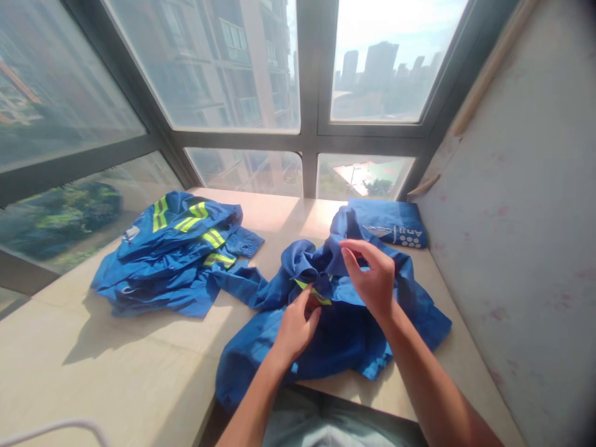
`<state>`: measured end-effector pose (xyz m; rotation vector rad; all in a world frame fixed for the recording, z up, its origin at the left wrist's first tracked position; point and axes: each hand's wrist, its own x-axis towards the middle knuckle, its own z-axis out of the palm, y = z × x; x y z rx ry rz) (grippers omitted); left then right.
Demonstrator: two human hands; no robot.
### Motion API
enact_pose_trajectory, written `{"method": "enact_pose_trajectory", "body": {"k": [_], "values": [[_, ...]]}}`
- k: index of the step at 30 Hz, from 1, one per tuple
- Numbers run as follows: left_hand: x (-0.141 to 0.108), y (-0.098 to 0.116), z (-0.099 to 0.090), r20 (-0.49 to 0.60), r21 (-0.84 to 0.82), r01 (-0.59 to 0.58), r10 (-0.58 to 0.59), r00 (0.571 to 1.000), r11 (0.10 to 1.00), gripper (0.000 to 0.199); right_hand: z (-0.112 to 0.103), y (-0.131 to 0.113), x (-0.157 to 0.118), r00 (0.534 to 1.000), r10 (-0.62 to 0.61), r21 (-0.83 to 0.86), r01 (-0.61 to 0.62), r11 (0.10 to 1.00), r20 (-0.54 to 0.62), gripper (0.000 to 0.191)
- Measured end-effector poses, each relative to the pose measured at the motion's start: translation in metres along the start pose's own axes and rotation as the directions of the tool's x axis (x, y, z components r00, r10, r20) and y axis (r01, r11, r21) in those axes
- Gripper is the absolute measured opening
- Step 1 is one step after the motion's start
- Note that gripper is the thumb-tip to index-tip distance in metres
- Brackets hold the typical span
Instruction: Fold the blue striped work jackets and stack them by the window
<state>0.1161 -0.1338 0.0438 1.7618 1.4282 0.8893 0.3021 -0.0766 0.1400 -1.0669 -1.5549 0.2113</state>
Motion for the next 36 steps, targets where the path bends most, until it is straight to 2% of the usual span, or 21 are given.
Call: {"method": "enact_pose_trajectory", "body": {"k": [2,4,5,7,9,10,11,12,15,17,19,21,22,25,27,33,36], "values": [[0.0,0.003,-0.001,0.008,-0.052,-0.015,0.016,1.0,0.999,0.051,-0.02,0.005,-0.034,0.984,0.092,-0.015,-0.095,0.995,-0.155,0.016],[-0.001,0.004,-0.005,0.0,-0.022,-0.02,0.02,1.0,1.0,0.038,-0.036,0.025,-0.074,0.937,0.294,-0.024,-0.304,0.953,-0.187,0.021],[-0.001,0.004,-0.007,-0.02,0.011,-0.019,0.019,1.0,1.0,0.031,-0.042,0.039,-0.093,0.899,0.412,-0.034,-0.421,0.907,-0.148,0.026],[-0.001,0.005,-0.014,-0.11,0.074,-0.014,0.022,0.994,0.997,0.022,-0.052,0.064,-0.124,0.818,0.572,-0.107,-0.564,0.819,0.06,0.033],[0.006,0.01,-0.023,-0.237,0.122,-0.018,0.046,0.97,0.992,0.021,-0.06,0.08,-0.138,0.734,0.618,-0.239,-0.57,0.786,0.283,0.035],[0.012,0.015,-0.027,-0.284,0.15,-0.032,0.074,0.956,0.988,0.021,-0.063,0.082,-0.138,0.712,0.606,-0.299,-0.528,0.795,0.354,0.036],[0.021,0.022,-0.031,-0.308,0.184,-0.054,0.11,0.945,0.982,0.02,-0.064,0.081,-0.133,0.715,0.584,-0.35,-0.472,0.809,0.385,0.037],[0.033,0.03,-0.032,-0.307,0.222,-0.083,0.15,0.94,0.972,0.02,-0.064,0.078,-0.125,0.742,0.555,-0.393,-0.415,0.821,0.376,0.037],[0.076,0.053,-0.029,-0.187,0.356,-0.14,0.217,0.958,0.924,0.022,-0.058,0.059,-0.09,0.873,0.438,-0.514,-0.279,0.811,0.217,0.033],[0.106,0.063,-0.022,-0.064,0.503,-0.098,0.15,0.987,0.859,0.026,-0.05,0.047,-0.067,0.932,0.334,-0.574,-0.199,0.795,0.139,0.028],[0.13,0.065,-0.016,0.018,0.647,-0.028,0.021,1.0,0.762,0.03,-0.042,0.039,-0.05,0.959,0.235,-0.591,-0.1,0.801,0.156,0.024],[0.145,0.062,-0.012,0.044,0.721,0.026,-0.083,0.996,0.692,0.031,-0.036,0.036,-0.039,0.95,0.201,-0.601,-0.017,0.799,0.24,0.023],[0.148,0.058,-0.011,0.052,0.734,0.039,-0.114,0.992,0.678,0.029,-0.035,0.036,-0.036,0.93,0.215,-0.615,0.014,0.788,0.297,0.022],[0.148,0.045,-0.014,0.089,0.754,0.048,-0.174,0.981,0.655,0.024,-0.034,0.041,-0.033,0.845,0.316,-0.677,0.071,0.732,0.431,0.019],[0.144,0.038,-0.019,0.106,0.762,0.046,-0.194,0.975,0.646,0.029,-0.036,0.047,-0.033,0.813,0.37,-0.709,0.072,0.701,0.449,0.019],[0.129,0.032,-0.042,0.051,0.745,0.066,-0.156,0.986,0.664,0.041,-0.038,0.058,-0.032,0.809,0.423,-0.752,0.036,0.659,0.409,0.022],[0.12,0.041,-0.058,-0.006,0.729,0.083,-0.115,0.993,0.68,0.037,-0.038,0.058,-0.024,0.861,0.382,-0.72,-0.027,0.693,0.336,0.021]]}}
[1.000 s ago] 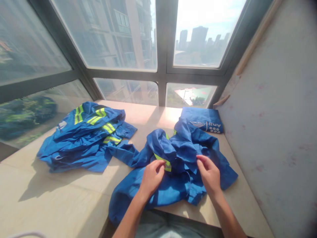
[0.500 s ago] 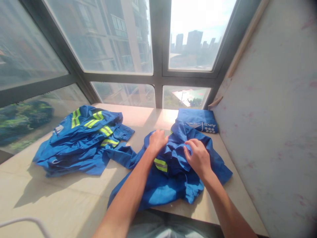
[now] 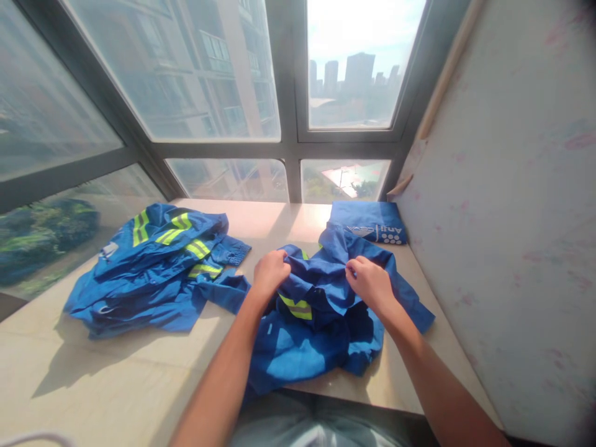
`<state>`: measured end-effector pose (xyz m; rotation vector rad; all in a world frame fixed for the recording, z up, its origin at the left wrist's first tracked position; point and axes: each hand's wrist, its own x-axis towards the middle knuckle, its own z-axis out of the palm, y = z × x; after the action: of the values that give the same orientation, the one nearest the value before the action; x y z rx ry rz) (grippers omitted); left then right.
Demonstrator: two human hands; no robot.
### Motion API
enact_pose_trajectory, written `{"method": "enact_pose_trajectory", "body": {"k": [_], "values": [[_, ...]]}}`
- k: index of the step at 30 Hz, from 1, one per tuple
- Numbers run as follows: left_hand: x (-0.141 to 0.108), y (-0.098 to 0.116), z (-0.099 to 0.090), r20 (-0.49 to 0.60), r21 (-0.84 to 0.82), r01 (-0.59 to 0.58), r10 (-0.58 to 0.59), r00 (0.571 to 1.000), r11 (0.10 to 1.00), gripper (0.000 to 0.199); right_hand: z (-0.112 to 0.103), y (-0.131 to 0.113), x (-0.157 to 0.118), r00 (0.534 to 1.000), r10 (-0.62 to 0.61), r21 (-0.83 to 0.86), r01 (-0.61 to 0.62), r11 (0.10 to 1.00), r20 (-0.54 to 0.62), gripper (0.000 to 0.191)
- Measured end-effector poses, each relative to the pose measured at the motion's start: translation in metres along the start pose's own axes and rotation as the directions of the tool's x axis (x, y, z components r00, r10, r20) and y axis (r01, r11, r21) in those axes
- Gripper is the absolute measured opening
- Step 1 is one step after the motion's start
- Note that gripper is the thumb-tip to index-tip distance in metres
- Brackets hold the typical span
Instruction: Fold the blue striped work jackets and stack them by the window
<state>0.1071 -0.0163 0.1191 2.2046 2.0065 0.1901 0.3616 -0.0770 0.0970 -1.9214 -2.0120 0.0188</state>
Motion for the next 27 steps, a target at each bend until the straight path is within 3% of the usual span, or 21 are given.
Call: {"method": "enact_pose_trajectory", "body": {"k": [4,8,10,12,15,20,24,27], "values": [[-0.019,-0.002,-0.032,-0.202,-0.065,-0.023,0.009,0.979,0.998,0.031,-0.024,-0.002,0.015,0.978,0.009,0.268,0.048,0.962,-0.208,0.017],[-0.042,-0.004,-0.061,-0.468,-0.203,-0.084,-0.022,0.883,0.976,0.024,-0.06,-0.006,0.033,0.897,0.176,0.535,0.077,0.841,-0.405,0.017],[-0.047,-0.008,-0.065,-0.534,-0.253,-0.099,-0.053,0.844,0.962,0.023,-0.069,-0.008,0.041,0.868,0.269,0.618,0.054,0.785,-0.417,0.02],[-0.045,-0.015,-0.062,-0.512,-0.234,-0.059,-0.072,0.856,0.97,0.021,-0.069,-0.01,0.048,0.902,0.248,0.621,0.029,0.783,-0.355,0.021],[-0.035,-0.027,-0.05,-0.385,-0.16,0.038,-0.097,0.918,0.986,0.022,-0.056,-0.01,0.055,0.955,0.118,0.525,0.045,0.85,-0.273,0.021],[-0.027,-0.038,-0.038,-0.253,-0.133,0.082,-0.114,0.961,0.988,0.034,-0.036,-0.006,0.061,0.969,0.033,0.416,0.075,0.906,-0.245,0.025],[-0.03,-0.041,-0.039,-0.195,-0.376,0.014,-0.094,0.976,0.926,0.035,-0.035,-0.005,0.056,0.97,0.107,0.43,-0.002,0.903,-0.219,0.023],[-0.025,-0.042,-0.047,-0.18,-0.649,-0.015,-0.134,0.975,0.761,0.033,-0.043,-0.01,0.058,0.974,0.133,0.569,-0.006,0.823,-0.182,0.021]]}}
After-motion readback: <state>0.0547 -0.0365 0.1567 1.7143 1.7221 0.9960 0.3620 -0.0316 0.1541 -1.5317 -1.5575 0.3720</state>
